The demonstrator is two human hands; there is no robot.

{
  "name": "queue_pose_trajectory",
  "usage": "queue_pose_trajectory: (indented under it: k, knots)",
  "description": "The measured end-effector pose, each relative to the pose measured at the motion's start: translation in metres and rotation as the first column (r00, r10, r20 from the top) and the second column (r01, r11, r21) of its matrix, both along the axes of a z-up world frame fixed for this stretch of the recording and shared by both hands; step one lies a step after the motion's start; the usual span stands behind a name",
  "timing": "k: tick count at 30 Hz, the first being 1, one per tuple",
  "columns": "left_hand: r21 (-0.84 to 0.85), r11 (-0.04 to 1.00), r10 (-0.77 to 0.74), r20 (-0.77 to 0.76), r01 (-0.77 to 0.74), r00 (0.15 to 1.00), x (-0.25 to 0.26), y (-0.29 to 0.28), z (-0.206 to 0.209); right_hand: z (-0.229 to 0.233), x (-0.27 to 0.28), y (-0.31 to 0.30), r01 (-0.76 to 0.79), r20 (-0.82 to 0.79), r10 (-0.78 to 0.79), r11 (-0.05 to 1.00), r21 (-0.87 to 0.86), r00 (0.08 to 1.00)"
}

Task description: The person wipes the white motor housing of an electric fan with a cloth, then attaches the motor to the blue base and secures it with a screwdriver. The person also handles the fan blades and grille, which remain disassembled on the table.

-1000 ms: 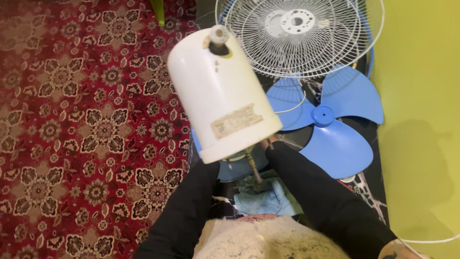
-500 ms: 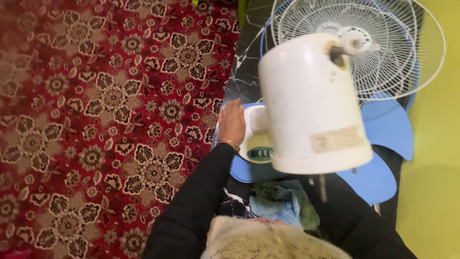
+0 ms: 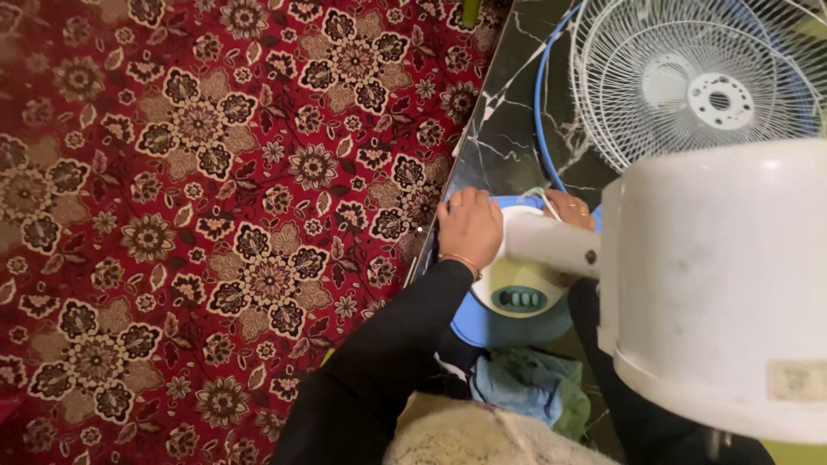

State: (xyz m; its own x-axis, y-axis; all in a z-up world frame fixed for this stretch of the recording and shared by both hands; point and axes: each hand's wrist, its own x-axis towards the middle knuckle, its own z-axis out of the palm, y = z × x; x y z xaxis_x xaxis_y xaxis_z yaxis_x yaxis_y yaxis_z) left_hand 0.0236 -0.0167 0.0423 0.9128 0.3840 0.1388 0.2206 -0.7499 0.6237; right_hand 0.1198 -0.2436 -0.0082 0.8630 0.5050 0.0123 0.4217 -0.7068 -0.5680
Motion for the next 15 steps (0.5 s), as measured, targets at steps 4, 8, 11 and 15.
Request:
queue_pose_trajectory:
  k: [4, 8, 11, 15]
  knots:
    - [0.019, 0.999, -0.048, -0.003, 0.048, 0.999, -0.002, 0.002, 0.002, 0.021, -0.003, 0.015, -0.010, -0.058, 0.011, 1.000, 0.016, 0.998]
    - [0.073, 0.994, -0.083, -0.022, 0.084, 0.996, -0.001, 0.004, 0.006, 0.035, -0.017, 0.030, 0.086, -0.025, -0.086, 0.996, -0.019, 0.996]
    - [0.107, 0.987, -0.111, -0.053, 0.116, 0.992, 0.002, 0.004, 0.011, 0.031, -0.027, 0.035, 0.179, 0.077, -0.174, 0.983, -0.051, 0.982]
    - [0.106, 0.979, -0.164, -0.103, 0.175, 0.981, 0.012, 0.003, 0.005, 0.000, -0.020, 0.019, 0.224, 0.102, -0.211, 0.965, -0.138, 0.972]
